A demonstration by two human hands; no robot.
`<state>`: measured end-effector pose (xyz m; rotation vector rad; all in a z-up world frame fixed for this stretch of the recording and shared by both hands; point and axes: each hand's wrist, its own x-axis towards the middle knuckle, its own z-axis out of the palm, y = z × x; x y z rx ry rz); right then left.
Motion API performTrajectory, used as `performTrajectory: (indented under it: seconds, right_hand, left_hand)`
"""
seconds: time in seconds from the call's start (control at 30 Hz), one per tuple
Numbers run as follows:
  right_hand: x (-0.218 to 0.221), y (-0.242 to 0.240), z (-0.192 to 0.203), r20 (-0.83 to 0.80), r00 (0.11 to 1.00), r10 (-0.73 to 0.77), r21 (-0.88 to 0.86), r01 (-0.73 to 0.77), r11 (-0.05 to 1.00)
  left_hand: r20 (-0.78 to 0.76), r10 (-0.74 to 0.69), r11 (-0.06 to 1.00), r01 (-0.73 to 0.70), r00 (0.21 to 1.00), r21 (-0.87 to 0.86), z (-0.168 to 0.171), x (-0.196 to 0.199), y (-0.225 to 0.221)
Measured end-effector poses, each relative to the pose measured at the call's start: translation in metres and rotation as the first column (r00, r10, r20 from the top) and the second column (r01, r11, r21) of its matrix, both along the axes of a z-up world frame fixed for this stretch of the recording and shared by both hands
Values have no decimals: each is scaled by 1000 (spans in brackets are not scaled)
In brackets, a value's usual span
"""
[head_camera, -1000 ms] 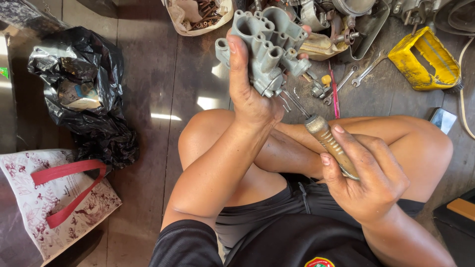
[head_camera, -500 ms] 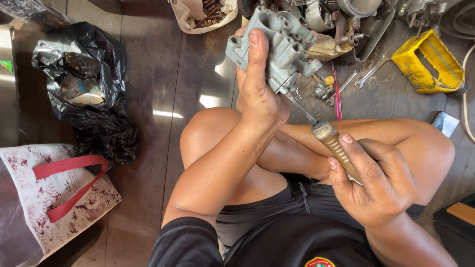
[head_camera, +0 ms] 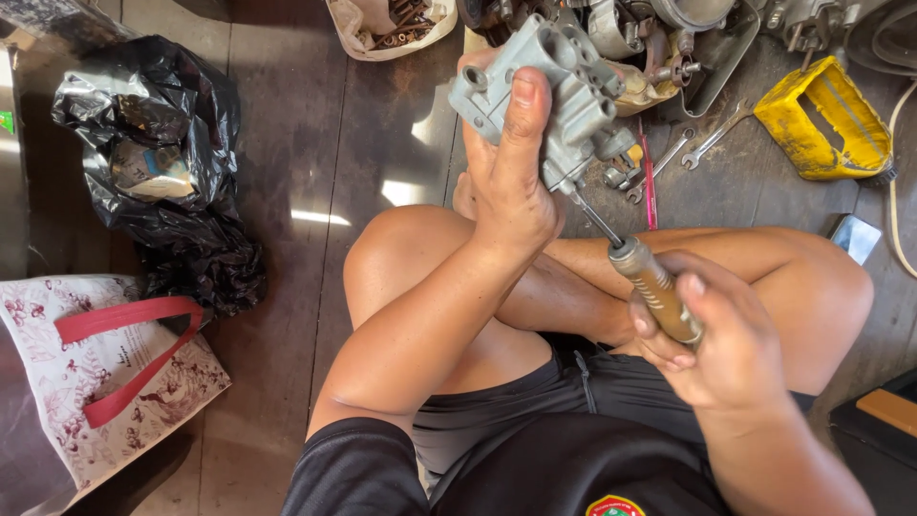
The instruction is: A person sits on the floor and performs a detailed inspection and disassembly of a motorcycle carburetor using a screwdriver.
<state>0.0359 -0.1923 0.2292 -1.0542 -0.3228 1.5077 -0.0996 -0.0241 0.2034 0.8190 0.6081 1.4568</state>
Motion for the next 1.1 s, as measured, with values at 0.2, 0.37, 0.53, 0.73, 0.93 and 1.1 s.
performTrajectory:
  seconds: [0.2,0.37,0.53,0.73,0.93,1.1]
  right_hand:
    - [-4,-2,-1,48,993,111,167,-117,979]
    - [-3,-9,1,648,756,96,-3,-123,992]
    - [11,0,-6,96,961,260,-49,-256,965]
    - [10,-4,-11,349,934,72,92,-111,990]
    - [13,-4,-17,249,964,97,-36,-91,995]
    - [-1,-4,-8,618,779,109,20,-155,988]
  left_hand:
    - [-175,96,995,-90,980,39,0,-3,1]
    - [-159,78,995,-67,984,73,-5,-3,3]
    - [-163,53,995,-39,985,88,-9,-1,2]
    - [-201,68,993,-47,977,108,-7,-2,0]
    - [-209,29,994,-5,977,112,-3,0,-3]
    - [-199,14,994,7,980,105,-10,4,-1]
